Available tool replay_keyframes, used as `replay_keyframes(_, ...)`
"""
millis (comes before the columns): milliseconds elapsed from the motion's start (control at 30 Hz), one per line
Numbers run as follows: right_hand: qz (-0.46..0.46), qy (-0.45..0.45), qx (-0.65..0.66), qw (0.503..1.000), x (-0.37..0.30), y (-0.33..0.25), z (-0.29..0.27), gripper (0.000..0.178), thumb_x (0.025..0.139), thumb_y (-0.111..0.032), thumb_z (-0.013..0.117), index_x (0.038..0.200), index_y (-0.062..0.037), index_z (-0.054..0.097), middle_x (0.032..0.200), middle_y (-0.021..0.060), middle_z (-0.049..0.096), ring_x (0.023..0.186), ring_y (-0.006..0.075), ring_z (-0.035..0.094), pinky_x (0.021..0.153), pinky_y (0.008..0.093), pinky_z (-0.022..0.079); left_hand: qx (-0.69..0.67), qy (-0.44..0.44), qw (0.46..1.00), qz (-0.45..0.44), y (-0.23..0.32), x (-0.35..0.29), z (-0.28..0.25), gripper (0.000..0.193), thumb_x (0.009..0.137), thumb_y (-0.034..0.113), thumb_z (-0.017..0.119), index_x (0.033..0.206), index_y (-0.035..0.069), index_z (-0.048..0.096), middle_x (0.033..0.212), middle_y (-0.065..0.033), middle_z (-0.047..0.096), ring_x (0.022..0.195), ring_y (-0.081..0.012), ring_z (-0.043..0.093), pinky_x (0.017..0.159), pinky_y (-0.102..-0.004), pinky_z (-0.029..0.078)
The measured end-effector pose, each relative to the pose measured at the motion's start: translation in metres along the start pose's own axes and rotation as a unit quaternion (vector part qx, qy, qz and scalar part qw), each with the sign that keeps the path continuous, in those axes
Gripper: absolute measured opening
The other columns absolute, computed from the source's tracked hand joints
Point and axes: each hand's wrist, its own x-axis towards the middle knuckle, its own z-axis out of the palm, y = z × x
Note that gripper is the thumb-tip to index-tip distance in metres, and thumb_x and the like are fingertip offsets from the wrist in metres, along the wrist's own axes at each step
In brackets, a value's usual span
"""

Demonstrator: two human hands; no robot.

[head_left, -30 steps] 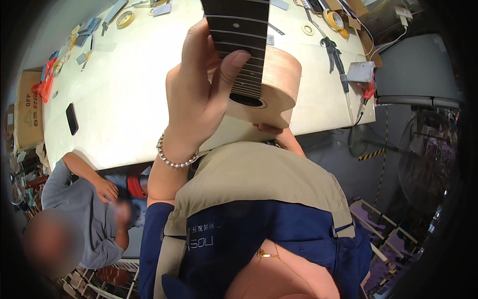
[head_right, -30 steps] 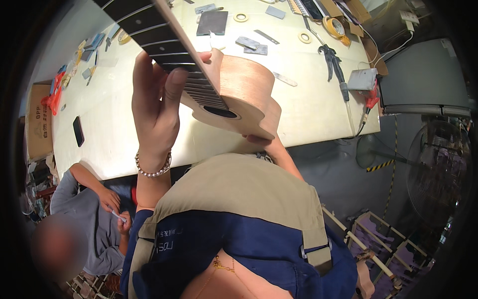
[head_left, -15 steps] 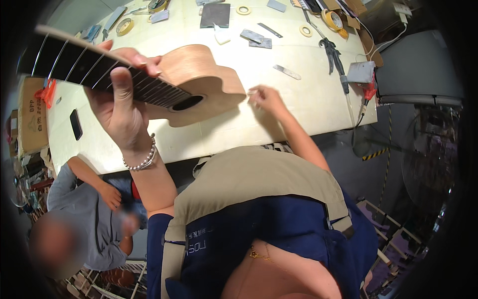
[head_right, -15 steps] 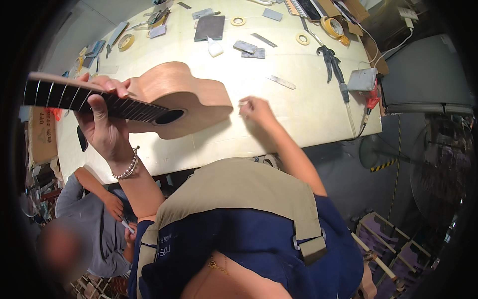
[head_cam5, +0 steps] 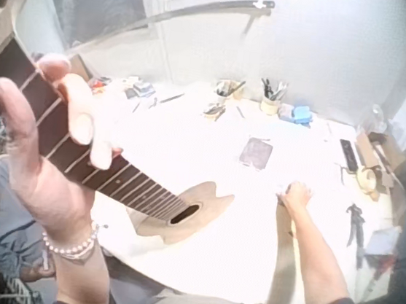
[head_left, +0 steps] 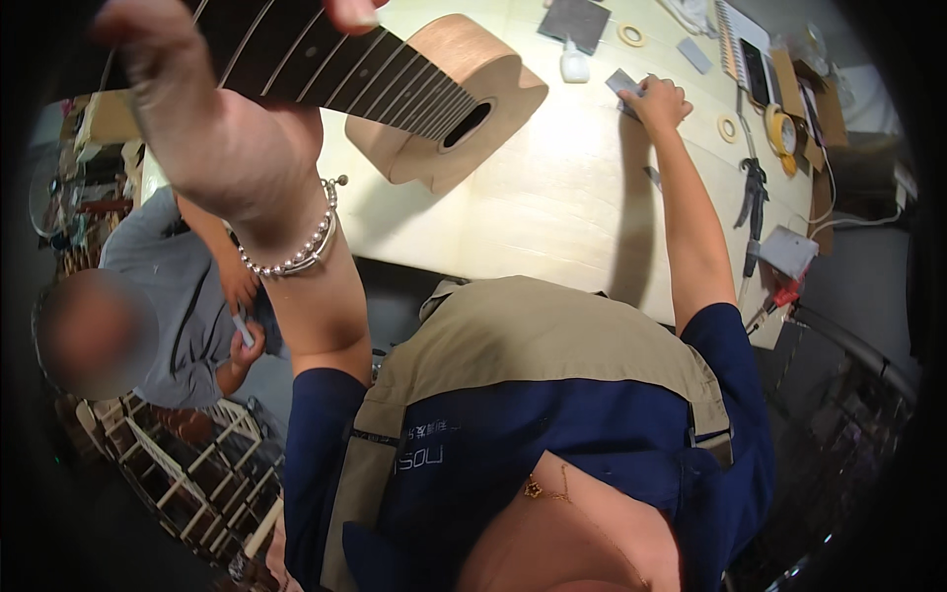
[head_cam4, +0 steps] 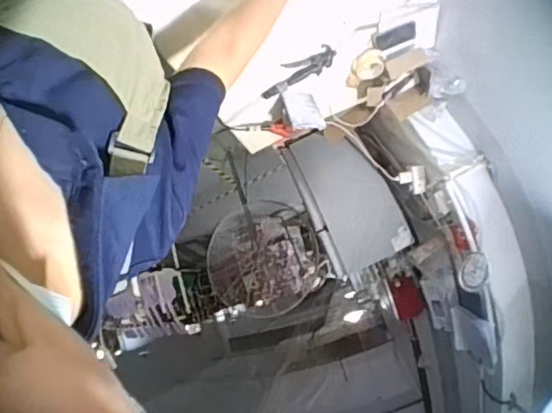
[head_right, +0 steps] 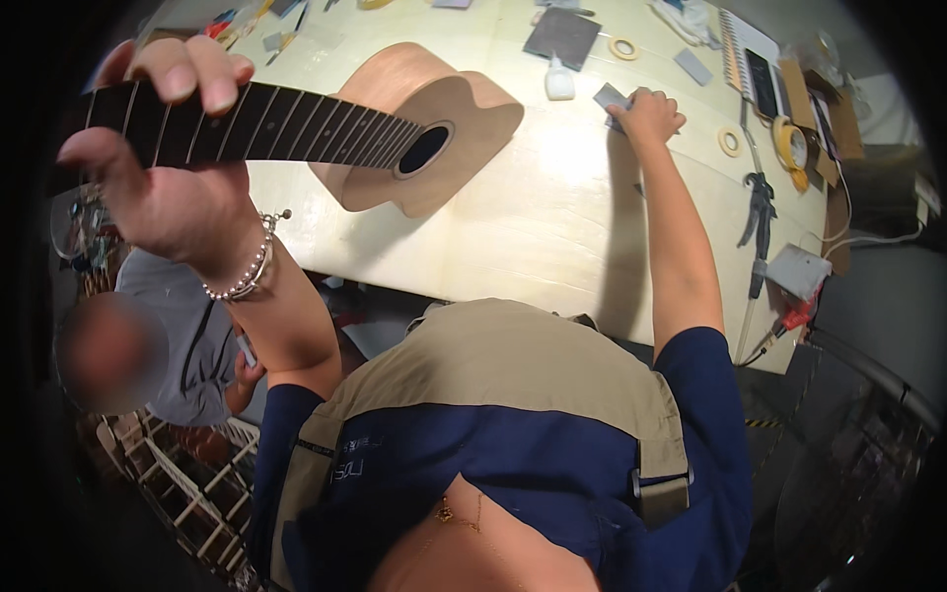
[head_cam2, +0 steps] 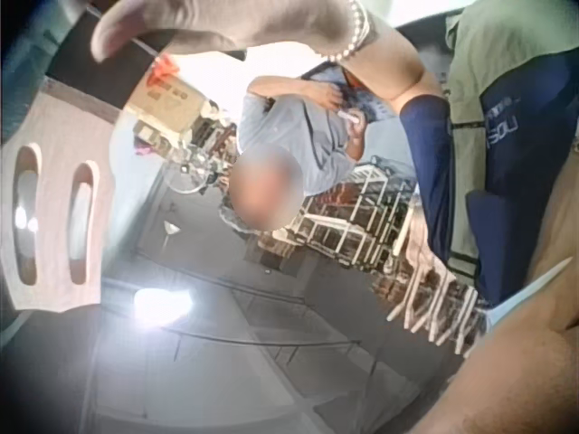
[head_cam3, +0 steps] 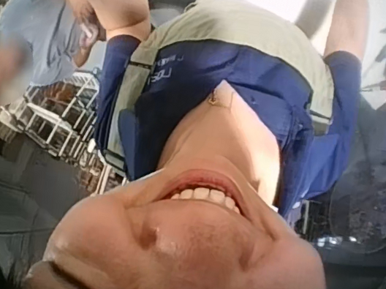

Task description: The person sands the body and neck of an unfinished acoustic guitar using sandpaper and applies glue to the neck joint. The guitar is repeatedly turned and inspected during the process.

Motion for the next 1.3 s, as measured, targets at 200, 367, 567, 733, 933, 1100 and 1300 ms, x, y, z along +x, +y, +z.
replay_keyframes(200,-0.035,-0.056,0.622,0.78,-0.043,-0.041,-0.065,0.042,0.077,-0.019,0.073,0.106,0.0055,0.054,0.081,0.011,0.065,0.063,0.014,0.061,0.058,0.0242,0.048,-0.063,-0.004,0.995,-0.08,0.01,-0.007,-0.003,0.044,0.083,0.053,0.053,0.1,0.013,0.061,0.067,0.002,0.043,0.055,-0.0115,0.042,0.059,-0.0284,0.036)
replay_keyframes(367,-0.115,-0.181,0.768,0.603,-0.132,-0.099,-0.159,0.034,0.08,-0.009,0.069,0.107,0.0047,0.055,0.081,0.0089,0.061,0.059,0.0126,0.06,0.049,0.0229,0.05,-0.075,0.029,0.993,-0.088,0.016,-0.013,0.003,0.04,0.081,0.052,0.055,0.096,0.014,0.06,0.066,0.0033,0.042,0.053,-0.0098,0.04,0.059,-0.028,0.035)
replay_keyframes(567,-0.103,-0.097,0.759,0.635,-0.154,-0.127,-0.175,0.028,0.08,-0.011,0.069,0.1,0.0043,0.059,0.084,0.0083,0.062,0.06,0.0105,0.06,0.047,0.0213,0.049,-0.086,-0.001,0.992,-0.087,0.011,-0.013,0.007,0.041,0.082,0.055,0.053,0.097,0.016,0.056,0.067,0.003,0.042,0.054,-0.0102,0.042,0.06,-0.0285,0.035)
replay_keyframes(733,-0.128,-0.058,0.704,0.697,-0.169,-0.146,-0.186,0.024,0.079,-0.011,0.069,0.095,0.0027,0.059,0.081,0.0093,0.062,0.059,0.0099,0.059,0.047,0.021,0.048,-0.073,-0.034,0.994,-0.078,0.019,-0.017,0.008,0.043,0.084,0.058,0.051,0.099,0.018,0.053,0.069,0.0028,0.044,0.055,-0.0108,0.044,0.061,-0.0289,0.036)
replay_keyframes(933,-0.181,-0.05,0.605,0.774,-0.17,-0.151,-0.182,0.023,0.077,-0.014,0.072,0.089,0.0022,0.061,0.073,0.007,0.061,0.054,0.0082,0.058,0.045,0.0204,0.045,-0.074,-0.021,0.994,-0.074,0.019,-0.023,0.011,0.043,0.082,0.057,0.055,0.099,0.017,0.054,0.069,0.0026,0.043,0.056,-0.0107,0.044,0.061,-0.0287,0.036)
replay_keyframes(1100,-0.143,-0.146,0.668,0.715,-0.164,-0.142,-0.188,0.022,0.079,-0.016,0.071,0.089,0.0012,0.062,0.069,0.0029,0.061,0.05,0.006,0.054,0.043,0.0175,0.041,-0.054,-0.027,0.996,-0.071,0.017,-0.022,0.013,0.041,0.083,0.052,0.056,0.099,0.014,0.054,0.069,0.0019,0.043,0.055,-0.0105,0.042,0.06,-0.0284,0.035)
replay_keyframes(1300,-0.109,-0.089,0.72,0.679,-0.17,-0.136,-0.186,0.014,0.079,-0.008,0.068,0.092,-0.001,0.065,0.074,0.003,0.061,0.058,0.0071,0.054,0.051,0.0196,0.043,-0.039,-0.018,0.998,-0.045,0.018,-0.023,0.013,0.044,0.085,0.053,0.054,0.101,0.012,0.055,0.067,0.0015,0.042,0.053,-0.0106,0.04,0.057,-0.0275,0.035)
